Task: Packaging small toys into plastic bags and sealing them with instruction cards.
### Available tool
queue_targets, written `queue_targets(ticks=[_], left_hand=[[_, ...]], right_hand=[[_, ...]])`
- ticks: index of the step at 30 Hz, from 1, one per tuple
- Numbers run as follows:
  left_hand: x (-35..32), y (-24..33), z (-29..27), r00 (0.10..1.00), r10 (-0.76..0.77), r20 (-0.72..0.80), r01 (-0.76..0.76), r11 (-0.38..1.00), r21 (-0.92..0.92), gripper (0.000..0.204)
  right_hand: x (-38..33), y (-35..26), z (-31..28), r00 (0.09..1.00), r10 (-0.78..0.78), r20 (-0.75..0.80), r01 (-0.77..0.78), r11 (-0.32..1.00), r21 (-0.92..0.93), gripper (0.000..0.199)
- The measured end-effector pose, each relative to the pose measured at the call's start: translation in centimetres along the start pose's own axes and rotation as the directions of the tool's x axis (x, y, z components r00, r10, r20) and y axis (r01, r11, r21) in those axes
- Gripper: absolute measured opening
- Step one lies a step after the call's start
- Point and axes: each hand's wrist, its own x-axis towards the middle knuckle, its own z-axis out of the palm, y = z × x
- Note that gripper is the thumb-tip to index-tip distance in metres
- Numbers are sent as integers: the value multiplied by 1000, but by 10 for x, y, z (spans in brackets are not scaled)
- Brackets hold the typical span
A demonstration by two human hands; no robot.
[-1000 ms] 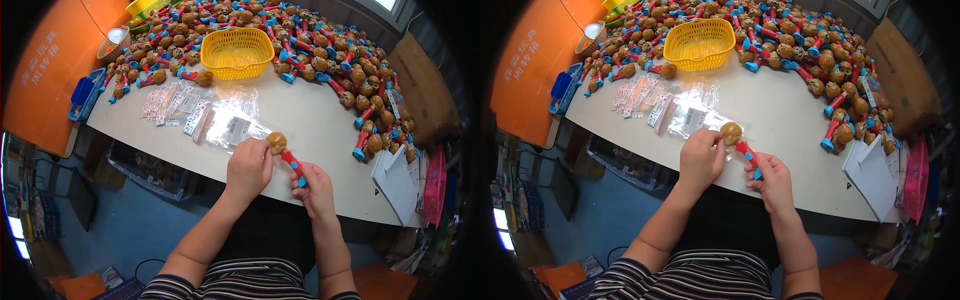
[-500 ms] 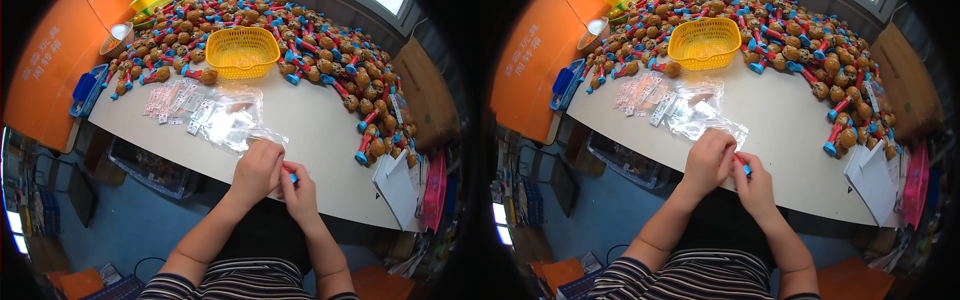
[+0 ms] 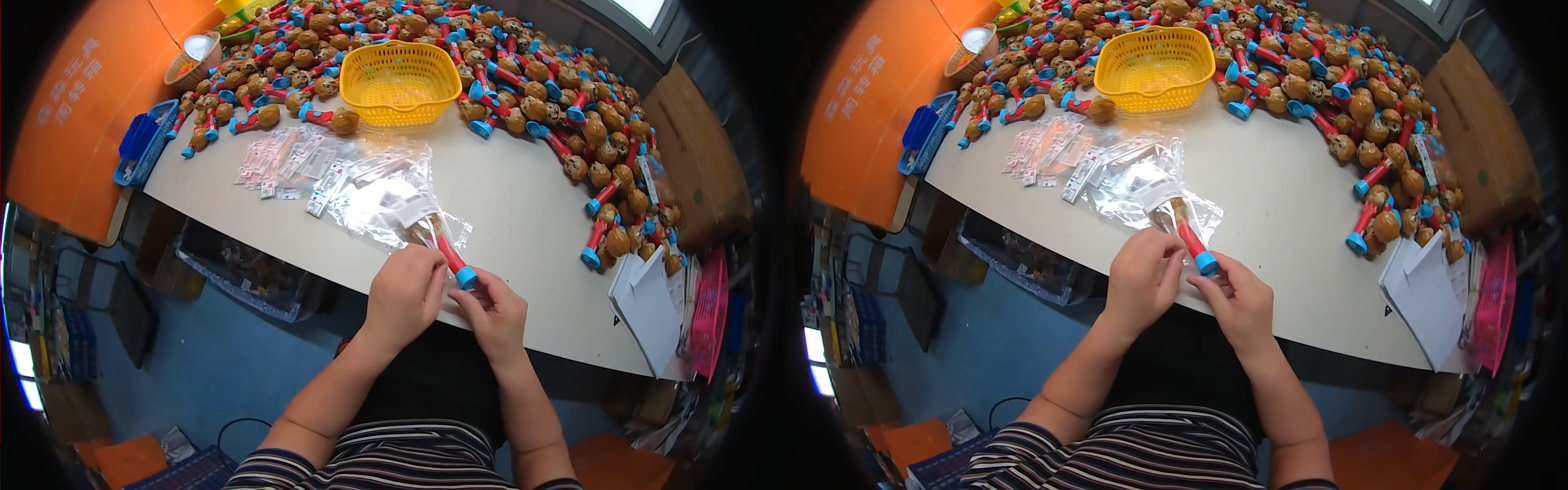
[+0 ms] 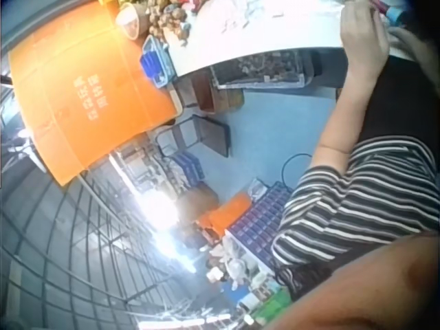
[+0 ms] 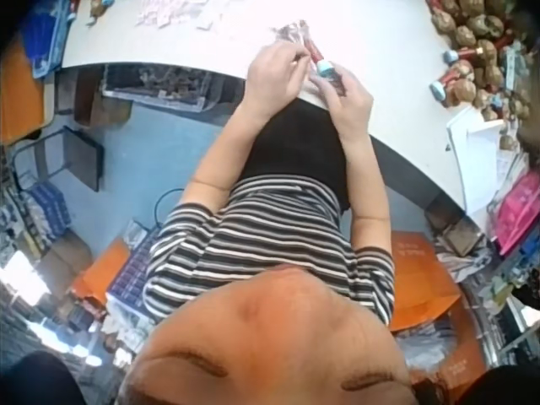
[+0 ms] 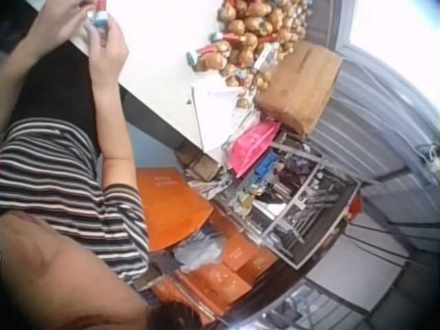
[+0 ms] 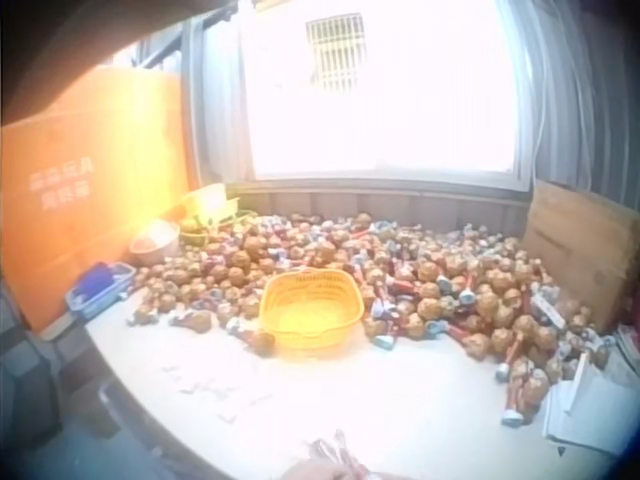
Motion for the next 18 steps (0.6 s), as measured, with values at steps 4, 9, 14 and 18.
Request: queue_targets(ticks=[4, 9, 14, 18], left_hand=[[0, 6, -4, 1000, 17, 3, -17, 1000, -3, 14], [-6, 5, -5, 1000, -9, 17, 9, 1000, 8, 14], [-7, 6, 0, 999, 28, 36, -28, 999, 23, 14], [-8, 8, -4, 998, 12, 60, -15, 999, 47, 15]], right_hand=[[9, 0, -2, 992, -118, -39, 105, 964, -243, 31], [18, 2, -4, 961, -268, -73, 222, 898, -379, 38], [29, 6, 4, 963, -257, -79, 216, 914, -345, 43], [40, 7, 8, 973, -226, -38, 209, 943, -258, 40]])
